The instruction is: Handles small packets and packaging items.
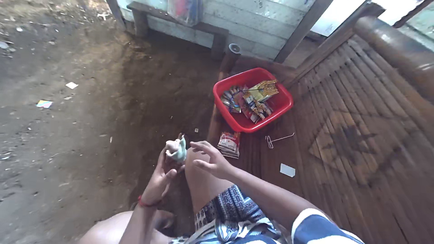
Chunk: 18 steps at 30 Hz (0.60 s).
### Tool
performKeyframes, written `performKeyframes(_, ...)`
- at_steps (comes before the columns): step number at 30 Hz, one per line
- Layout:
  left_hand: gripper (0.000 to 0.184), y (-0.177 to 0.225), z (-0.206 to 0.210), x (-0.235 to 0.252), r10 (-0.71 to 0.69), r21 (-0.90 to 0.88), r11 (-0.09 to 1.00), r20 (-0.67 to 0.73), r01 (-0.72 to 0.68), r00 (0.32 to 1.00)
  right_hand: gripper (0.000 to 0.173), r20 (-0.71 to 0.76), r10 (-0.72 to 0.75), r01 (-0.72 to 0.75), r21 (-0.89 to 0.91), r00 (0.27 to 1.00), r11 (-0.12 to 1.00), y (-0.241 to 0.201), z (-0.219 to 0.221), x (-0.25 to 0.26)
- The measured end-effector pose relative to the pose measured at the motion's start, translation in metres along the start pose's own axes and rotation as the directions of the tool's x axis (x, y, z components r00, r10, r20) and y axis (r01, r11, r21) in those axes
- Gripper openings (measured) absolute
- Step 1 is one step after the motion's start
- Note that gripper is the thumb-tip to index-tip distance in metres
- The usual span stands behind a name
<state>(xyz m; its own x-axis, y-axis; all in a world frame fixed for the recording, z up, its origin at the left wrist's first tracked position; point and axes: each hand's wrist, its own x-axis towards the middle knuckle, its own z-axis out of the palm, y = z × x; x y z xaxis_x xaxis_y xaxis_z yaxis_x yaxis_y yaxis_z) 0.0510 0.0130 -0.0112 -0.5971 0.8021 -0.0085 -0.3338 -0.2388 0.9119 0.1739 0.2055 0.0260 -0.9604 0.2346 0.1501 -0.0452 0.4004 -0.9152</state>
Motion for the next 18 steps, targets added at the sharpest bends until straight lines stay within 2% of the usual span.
performKeyframes(1,0.092,-0.002,0.003,-0.001,0.003,-0.061,0.998,-0.076,-0.008,0.997,0.047,0.039,-0.028,0.029,-0.025,0.999,0.999,-0.003,-0.002,0.009)
performKeyframes(2,0.057,-0.003,0.003,0.000,0.009,-0.065,0.998,-0.165,-0.020,0.986,0.040,0.024,-0.033,0.034,-0.075,0.999,0.997,-0.002,-0.008,0.017)
performKeyframes(3,0.036,-0.003,0.000,0.003,0.010,-0.020,1.000,-0.248,-0.015,0.969,0.034,-0.018,-0.001,-0.002,-0.155,1.000,0.988,0.004,-0.019,0.023)
performKeyframes(4,0.030,-0.002,-0.007,0.006,0.021,0.056,0.998,-0.300,-0.004,0.954,0.032,-0.071,0.052,-0.069,-0.264,0.996,0.962,0.014,-0.035,0.030)
performKeyframes(6,0.029,-0.001,-0.020,0.009,0.028,0.181,0.982,-0.390,0.047,0.920,0.029,-0.198,0.167,-0.246,-0.494,0.966,0.834,0.047,-0.078,0.040)
performKeyframes(8,0.034,0.000,-0.036,0.012,0.055,0.308,0.947,-0.441,0.094,0.896,0.029,-0.337,0.290,-0.443,-0.617,0.896,0.650,0.085,-0.127,0.045)
performKeyframes(11,0.034,0.002,-0.054,0.015,0.103,0.513,0.833,-0.512,0.207,0.853,0.036,-0.425,0.592,-0.689,-0.642,0.684,0.335,0.122,-0.188,0.047)
performKeyframes(13,0.033,0.004,-0.060,0.016,0.103,0.557,0.790,-0.533,0.256,0.840,0.046,-0.384,0.743,-0.722,-0.665,0.548,0.189,0.141,-0.211,0.047)
performKeyframes(15,0.035,0.005,-0.066,0.017,0.082,0.613,0.730,-0.517,0.302,0.852,0.050,-0.348,0.806,-0.683,-0.725,0.479,0.093,0.152,-0.217,0.049)
performKeyframes(18,0.032,0.011,-0.069,0.023,-0.009,0.713,0.554,-0.512,0.430,0.859,0.054,-0.335,0.847,-0.650,-0.760,0.411,0.014,0.150,-0.213,0.056)
